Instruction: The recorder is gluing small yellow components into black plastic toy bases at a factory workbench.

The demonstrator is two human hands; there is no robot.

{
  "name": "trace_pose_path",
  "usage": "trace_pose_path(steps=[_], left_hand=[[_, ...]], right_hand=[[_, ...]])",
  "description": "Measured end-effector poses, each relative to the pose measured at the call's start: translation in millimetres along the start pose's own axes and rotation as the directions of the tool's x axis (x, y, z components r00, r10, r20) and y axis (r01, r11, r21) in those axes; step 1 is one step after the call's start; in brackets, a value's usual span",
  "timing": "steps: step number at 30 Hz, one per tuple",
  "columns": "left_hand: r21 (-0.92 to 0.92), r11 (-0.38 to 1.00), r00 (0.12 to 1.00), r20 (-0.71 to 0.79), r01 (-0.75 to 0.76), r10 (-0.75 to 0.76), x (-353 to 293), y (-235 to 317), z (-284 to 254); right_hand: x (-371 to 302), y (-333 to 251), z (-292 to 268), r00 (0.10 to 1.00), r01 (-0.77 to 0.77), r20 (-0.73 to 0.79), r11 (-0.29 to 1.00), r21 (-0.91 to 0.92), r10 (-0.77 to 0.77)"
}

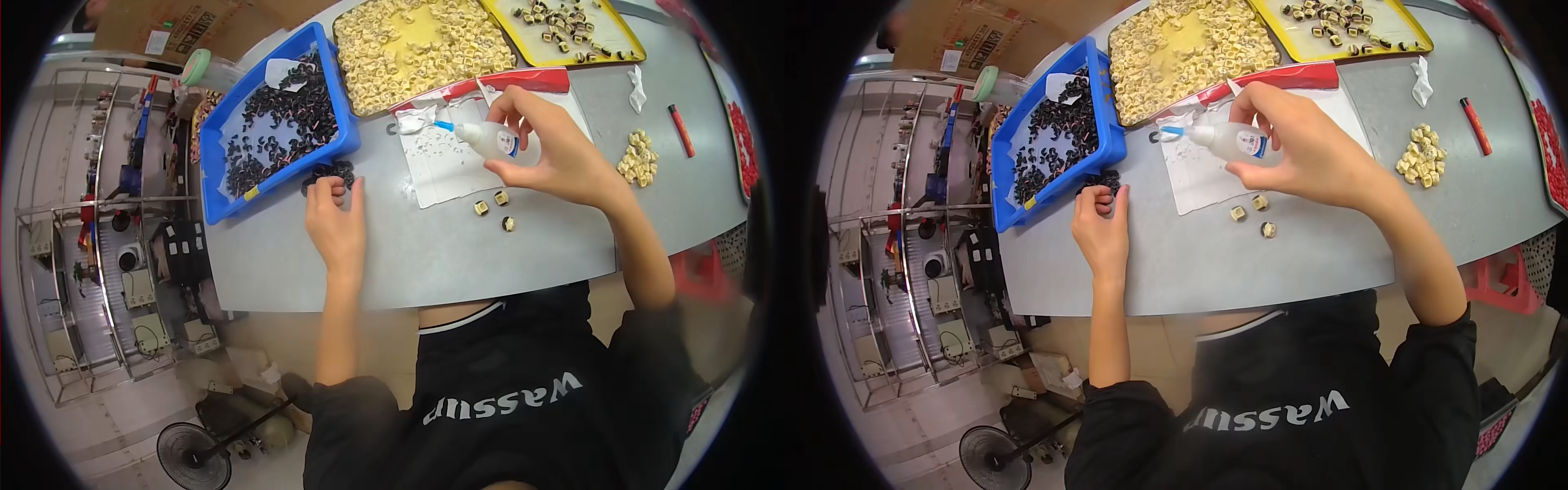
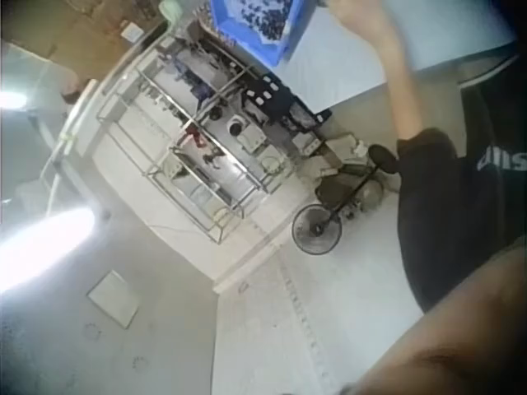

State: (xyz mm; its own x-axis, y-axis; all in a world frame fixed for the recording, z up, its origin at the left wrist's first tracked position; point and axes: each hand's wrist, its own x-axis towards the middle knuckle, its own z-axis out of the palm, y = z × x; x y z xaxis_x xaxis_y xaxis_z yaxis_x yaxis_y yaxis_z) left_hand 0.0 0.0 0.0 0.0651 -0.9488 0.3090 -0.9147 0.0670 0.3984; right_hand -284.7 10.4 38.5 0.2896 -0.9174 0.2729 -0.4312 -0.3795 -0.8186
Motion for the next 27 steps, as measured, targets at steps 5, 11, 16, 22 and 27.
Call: trace_pose_path(steps=[5,11,16,22,27], left_hand=[[-0.156,0.988,1.000,-0.015,0.008,-0.010,-1.3,-5.7,-4.6],[-0.226,0.972,0.998,-0.008,0.057,-0.060,-10.7,0.5,-11.3],[-0.550,0.835,0.997,0.065,0.003,0.039,-16.5,13.4,-19.0],[-0.795,0.605,0.965,0.120,-0.047,0.232,-1.4,56.4,-7.5],[-0.794,0.533,0.834,0.060,-0.292,0.548,3.2,70.7,16.3]], right_hand=[[-1.6,-6.2,3.2,1.000,0.000,0.025,1.000,0.026,-0.001],[-0.4,-0.9,12.2,0.997,-0.009,-0.066,0.966,0.258,0.027],[5.2,0.8,11.4,0.938,-0.321,0.173,0.558,0.766,0.302],[7.5,10.1,10.5,0.939,-0.309,0.246,0.275,0.911,0.241],[14.6,19.0,2.7,0.927,-0.093,-0.066,0.397,0.913,0.370]])
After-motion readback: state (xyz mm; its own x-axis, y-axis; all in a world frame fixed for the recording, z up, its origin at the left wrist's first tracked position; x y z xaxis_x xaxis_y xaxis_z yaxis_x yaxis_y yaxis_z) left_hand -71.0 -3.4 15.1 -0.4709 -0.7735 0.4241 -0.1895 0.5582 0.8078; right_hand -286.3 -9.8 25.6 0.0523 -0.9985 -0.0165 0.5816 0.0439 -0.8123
